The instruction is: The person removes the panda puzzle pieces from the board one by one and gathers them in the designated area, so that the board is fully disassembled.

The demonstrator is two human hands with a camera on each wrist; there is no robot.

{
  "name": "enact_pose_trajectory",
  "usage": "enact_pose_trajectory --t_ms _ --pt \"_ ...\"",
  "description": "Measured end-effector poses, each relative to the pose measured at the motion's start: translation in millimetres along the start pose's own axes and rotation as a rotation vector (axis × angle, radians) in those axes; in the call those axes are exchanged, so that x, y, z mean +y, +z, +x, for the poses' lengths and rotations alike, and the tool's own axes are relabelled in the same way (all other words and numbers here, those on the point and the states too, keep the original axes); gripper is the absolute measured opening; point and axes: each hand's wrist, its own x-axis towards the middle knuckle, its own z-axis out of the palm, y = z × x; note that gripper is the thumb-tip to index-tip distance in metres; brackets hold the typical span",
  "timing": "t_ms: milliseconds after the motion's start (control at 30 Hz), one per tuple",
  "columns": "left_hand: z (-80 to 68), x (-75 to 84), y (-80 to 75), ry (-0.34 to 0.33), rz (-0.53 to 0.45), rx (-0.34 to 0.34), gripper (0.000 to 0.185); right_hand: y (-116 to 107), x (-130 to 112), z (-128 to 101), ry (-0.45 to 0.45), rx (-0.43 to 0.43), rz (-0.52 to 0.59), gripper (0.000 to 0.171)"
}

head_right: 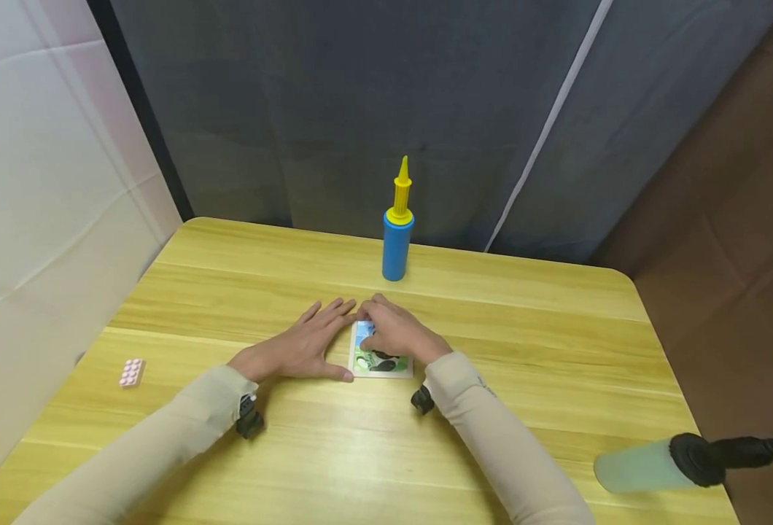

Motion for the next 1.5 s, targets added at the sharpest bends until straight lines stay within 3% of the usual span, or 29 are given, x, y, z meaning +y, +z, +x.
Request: enact_pose_trajectory --t_ms 200,467,733,1000,1233,1500 --pt "2.1 0.1 -0.3 -0.001 -0.006 0.0 0.112 0 2 -2 -0.004 0.032 0.018 0.042" --pt "2.6 0.0 -2.3 -0.004 -0.005 0.0 0.111 -1 3 -3 -0.036 0.101 0.111 0.017" --pt "3.1 -0.5 -4.7 -0.001 0.017 -0.005 0.11 -10 7 -9 0.008 0.119 0.216 0.014" --pt "1.7 -1.3 -3.0 0.002 0.023 -0.009 0.111 -27 27 -23 0.061 0.223 0.285 0.019" --pt "-0.1 -0.4 -3.0 0.001 0.027 -0.019 0.112 -37 51 -30 0.147 0.3 0.238 0.015" --pt "1.0 -0.6 -2.3 0.003 0.02 -0.021 0.113 -38 70 -35 0.213 0.294 0.227 0.015"
